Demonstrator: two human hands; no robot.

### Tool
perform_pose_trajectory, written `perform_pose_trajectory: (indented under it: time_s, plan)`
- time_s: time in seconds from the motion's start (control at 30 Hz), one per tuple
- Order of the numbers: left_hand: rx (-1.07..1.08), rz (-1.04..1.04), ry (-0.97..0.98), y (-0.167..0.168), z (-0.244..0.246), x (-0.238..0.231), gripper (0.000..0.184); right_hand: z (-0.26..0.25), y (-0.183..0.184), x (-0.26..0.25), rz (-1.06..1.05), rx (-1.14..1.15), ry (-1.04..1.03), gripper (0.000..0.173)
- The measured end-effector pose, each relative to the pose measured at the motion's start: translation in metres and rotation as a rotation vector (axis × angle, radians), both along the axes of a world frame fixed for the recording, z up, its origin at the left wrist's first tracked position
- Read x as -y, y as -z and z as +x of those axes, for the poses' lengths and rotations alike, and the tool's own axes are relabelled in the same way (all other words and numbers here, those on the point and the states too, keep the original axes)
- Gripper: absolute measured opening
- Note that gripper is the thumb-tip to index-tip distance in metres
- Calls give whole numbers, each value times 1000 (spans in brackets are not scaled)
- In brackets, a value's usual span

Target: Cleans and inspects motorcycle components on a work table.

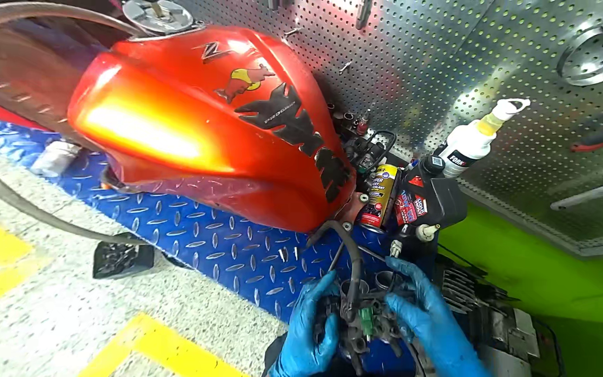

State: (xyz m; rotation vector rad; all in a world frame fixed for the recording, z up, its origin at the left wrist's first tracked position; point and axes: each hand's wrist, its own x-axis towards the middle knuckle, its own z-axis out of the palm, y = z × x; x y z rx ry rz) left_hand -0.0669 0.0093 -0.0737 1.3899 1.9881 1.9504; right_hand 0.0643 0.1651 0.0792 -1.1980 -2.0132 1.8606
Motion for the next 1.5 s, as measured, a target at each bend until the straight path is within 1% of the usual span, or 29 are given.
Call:
perform_pose_trajectory:
  time_s: [0.07, 0.13, 0.2, 0.23, 0.3, 0.33, 0.37, 0.4, 0.47, 0.5, 0.53, 0.6, 0.63, 0.67, 0.73, 0.8, 0.87, 0.93, 1.0, 1.07, 1.13, 1.17, 1.2, 1.27, 1.33, 1.4, 1.43, 1.47, 1.5]
  plan:
    - [-32, -70, 23, -2, 1, 4, 57, 7, 5, 10, 151, -28, 78, 63]
    - [-49, -183, 62, -12, 1, 17, 60, 16, 10, 18, 370, 2, 41, 64]
    - [-45, -276, 128, -27, -1, 27, 64, 20, 14, 21, 597, 51, -39, 56]
    - [-34, -299, 167, -33, -4, 31, 65, 21, 11, 19, 626, 78, -85, 50]
    - [47, -295, 260, -43, -12, 35, 69, 23, 0, 7, 579, 148, -189, 42]
    - [115, -278, 286, -46, -16, 34, 72, 23, -5, -1, 547, 183, -241, 41]
    - [195, -259, 271, -49, -20, 32, 73, 24, -8, -8, 550, 212, -279, 40]
    - [266, -262, 193, -52, -22, 28, 73, 22, -10, -13, 568, 232, -313, 40]
    - [333, -379, -80, -58, -30, 14, 80, 17, -13, -20, 563, 203, -382, 36]
    - [281, -438, -203, -56, -37, 6, 83, 16, -11, -22, 510, 150, -409, 32]
    - [188, -459, -289, -51, -44, -2, 80, 17, -7, -26, 416, 80, -433, 28]
    - [-63, -449, -403, -35, -56, -17, 64, 18, 4, -37, 191, -53, -444, 24]
    - [-150, -457, -442, -28, -59, -22, 55, 19, 9, -44, 85, -101, -443, 22]
    - [-197, -489, -462, -25, -60, -27, 50, 18, 12, -51, 7, -129, -438, 20]
    - [-236, -574, -504, -29, -59, -34, 49, 12, 15, -62, -77, -119, -447, 19]
    - [-291, -620, -604, -30, -58, -43, 36, 4, 14, -67, -118, -110, -463, 18]
    - [-334, -592, -680, -28, -58, -48, 29, -2, 4, -65, -92, -63, -463, 18]
    - [-317, -542, -670, -28, -60, -47, 29, 0, -6, -59, -13, -5, -452, 23]
    - [-318, -516, -644, -26, -62, -48, 29, 8, -1, -58, 82, -8, -370, 29]
    - [-303, -504, -594, -23, -59, -51, 27, 14, 13, -55, 174, -75, -241, 28]
    - [-203, -477, -477, -23, -45, -55, 28, 12, 19, -42, 267, -202, -194, 21]
    - [-146, -455, -453, -18, -38, -57, 30, 10, 19, -35, 327, -243, -201, 17]
    - [-40, -455, -419, -15, -34, -57, 32, 8, 18, -30, 387, -267, -231, 16]
    - [136, -451, -375, -9, -36, -52, 35, 7, 19, -27, 471, -315, -300, 16]
    - [183, -370, -380, -15, -46, -39, 31, 11, 27, -26, 514, -377, -309, 18]
    - [160, -256, -416, -25, -56, -21, 31, 18, 33, -23, 538, -422, -263, 27]
    - [137, -180, -445, -28, -60, -12, 31, 22, 36, -20, 561, -433, -226, 35]
    - [148, -108, -462, -33, -63, -4, 31, 24, 38, -16, 584, -436, -185, 45]
    - [205, -43, -473, -40, -64, 1, 32, 25, 40, -14, 606, -430, -151, 58]
